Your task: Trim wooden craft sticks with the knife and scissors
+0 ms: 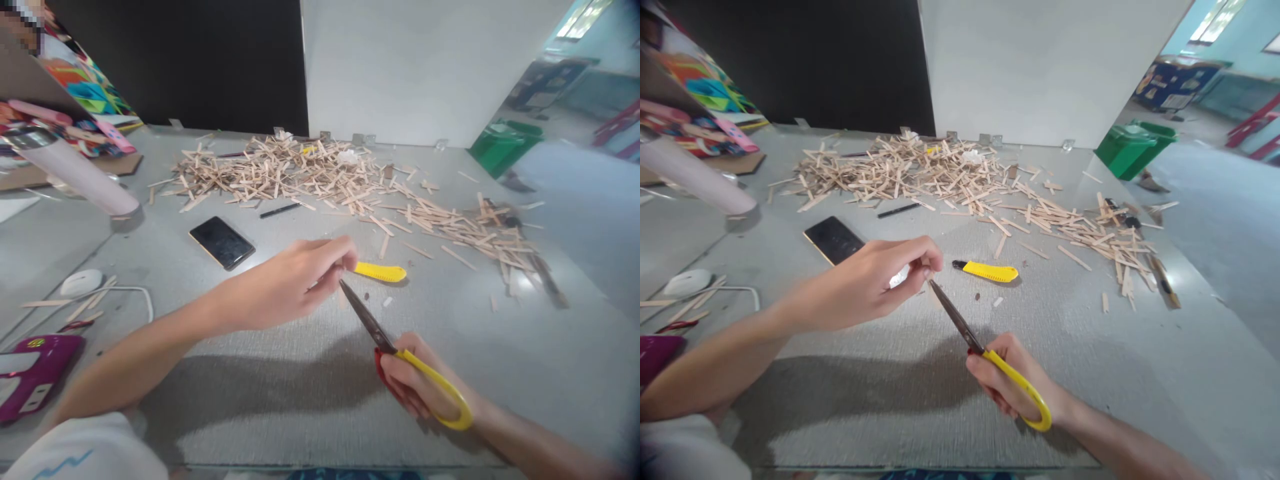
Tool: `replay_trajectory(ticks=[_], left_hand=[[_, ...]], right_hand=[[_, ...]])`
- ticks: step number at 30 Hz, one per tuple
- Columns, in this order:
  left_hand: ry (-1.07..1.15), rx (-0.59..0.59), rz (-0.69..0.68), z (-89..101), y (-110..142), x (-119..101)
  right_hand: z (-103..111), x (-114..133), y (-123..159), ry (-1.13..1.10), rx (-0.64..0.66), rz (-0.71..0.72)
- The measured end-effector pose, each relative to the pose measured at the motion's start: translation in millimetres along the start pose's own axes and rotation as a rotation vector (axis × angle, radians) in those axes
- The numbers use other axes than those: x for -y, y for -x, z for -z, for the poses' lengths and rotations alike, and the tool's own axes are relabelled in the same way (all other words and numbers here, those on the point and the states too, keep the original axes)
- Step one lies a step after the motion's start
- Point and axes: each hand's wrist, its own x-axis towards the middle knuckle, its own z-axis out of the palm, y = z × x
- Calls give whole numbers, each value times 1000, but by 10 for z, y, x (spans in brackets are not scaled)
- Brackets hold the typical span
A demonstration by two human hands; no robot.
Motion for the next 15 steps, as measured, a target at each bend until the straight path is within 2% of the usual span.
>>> replay_trajectory(ticks=[7,13,15], left_hand=[[-6,-9,-29,13,-14,4],[10,20,-11,36,-36,19],[23,28,8,46,-43,36]], right_hand=[[22,-69,-6,16,13,33],[67,-174,-25,-171,140,46],[75,-215,-28,-224,135,71]])
